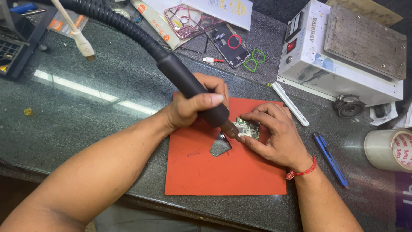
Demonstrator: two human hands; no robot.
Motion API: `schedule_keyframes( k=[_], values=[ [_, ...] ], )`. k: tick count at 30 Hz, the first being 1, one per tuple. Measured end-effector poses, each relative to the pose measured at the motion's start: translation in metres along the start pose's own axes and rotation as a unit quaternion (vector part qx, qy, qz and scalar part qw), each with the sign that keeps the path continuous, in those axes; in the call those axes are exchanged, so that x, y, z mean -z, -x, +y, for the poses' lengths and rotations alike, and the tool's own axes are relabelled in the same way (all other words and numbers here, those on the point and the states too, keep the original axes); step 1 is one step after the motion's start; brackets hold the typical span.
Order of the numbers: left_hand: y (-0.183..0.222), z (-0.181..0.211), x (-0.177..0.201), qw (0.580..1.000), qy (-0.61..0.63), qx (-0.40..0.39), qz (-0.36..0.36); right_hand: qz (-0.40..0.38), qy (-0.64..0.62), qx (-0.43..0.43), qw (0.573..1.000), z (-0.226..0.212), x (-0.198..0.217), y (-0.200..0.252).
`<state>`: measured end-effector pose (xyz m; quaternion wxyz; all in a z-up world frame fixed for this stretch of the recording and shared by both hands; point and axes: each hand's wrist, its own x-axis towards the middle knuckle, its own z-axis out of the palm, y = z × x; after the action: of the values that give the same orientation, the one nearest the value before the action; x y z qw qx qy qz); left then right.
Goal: The person heats a circuit board with a hot air station, moving the nozzle across different components while holding the board steady on a red mat.
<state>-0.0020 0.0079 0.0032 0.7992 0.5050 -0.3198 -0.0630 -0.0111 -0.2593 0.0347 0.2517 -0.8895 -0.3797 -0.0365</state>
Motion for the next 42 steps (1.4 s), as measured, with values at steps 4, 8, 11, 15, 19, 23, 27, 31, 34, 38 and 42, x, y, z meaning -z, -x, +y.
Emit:
schedule_keyframes(
  k=[4,8,11,15,19,23,27,31,34,38,42],
  values=[
    [-0.0006,-0.0019,-0.0015,0.998,-0.008,0.039,0.045,-0.013,-0.001,-0.024,1.000,0.0001,0.0006,0.0014],
    [0.0001,-0.0040,-0.0028,0.982,-0.171,-0.019,0.082,0.016,-0.010,0.040,0.999,0.0028,0.0015,0.0031],
    [0.0006,-0.0023,-0.0021,0.977,-0.187,-0.069,0.081,0.021,-0.016,0.014,1.000,0.0023,-0.0014,0.0023],
    [-0.0006,-0.0038,-0.0058,0.983,-0.153,-0.022,0.101,0.034,-0.008,-0.007,0.999,0.0025,-0.0039,0.0014],
    [-0.0026,-0.0022,-0.0031,0.975,-0.213,-0.037,0.051,0.026,0.002,-0.003,1.000,0.0029,-0.0034,0.0024],
    [-0.0028,-0.0018,-0.0044,0.970,-0.233,-0.063,0.037,0.021,0.004,-0.006,1.000,0.0029,-0.0025,0.0032],
    [-0.0023,-0.0008,-0.0028,0.968,-0.233,-0.072,0.067,0.021,-0.002,0.003,1.000,0.0038,-0.0028,0.0014],
    [0.0018,-0.0045,0.0012,0.993,-0.107,-0.048,-0.030,0.019,0.002,-0.002,1.000,0.0047,-0.0038,0.0023],
    [0.0000,-0.0068,-0.0027,0.992,-0.126,-0.008,0.011,0.021,0.002,-0.002,1.000,0.0034,-0.0036,0.0030],
    [-0.0026,-0.0047,-0.0013,0.986,-0.159,-0.024,0.035,0.013,-0.002,-0.020,1.000,0.0019,-0.0016,0.0014],
    [-0.0023,-0.0059,-0.0058,0.977,-0.200,0.006,0.070,0.007,-0.003,0.014,1.000,0.0028,0.0012,0.0012]
  ],
)
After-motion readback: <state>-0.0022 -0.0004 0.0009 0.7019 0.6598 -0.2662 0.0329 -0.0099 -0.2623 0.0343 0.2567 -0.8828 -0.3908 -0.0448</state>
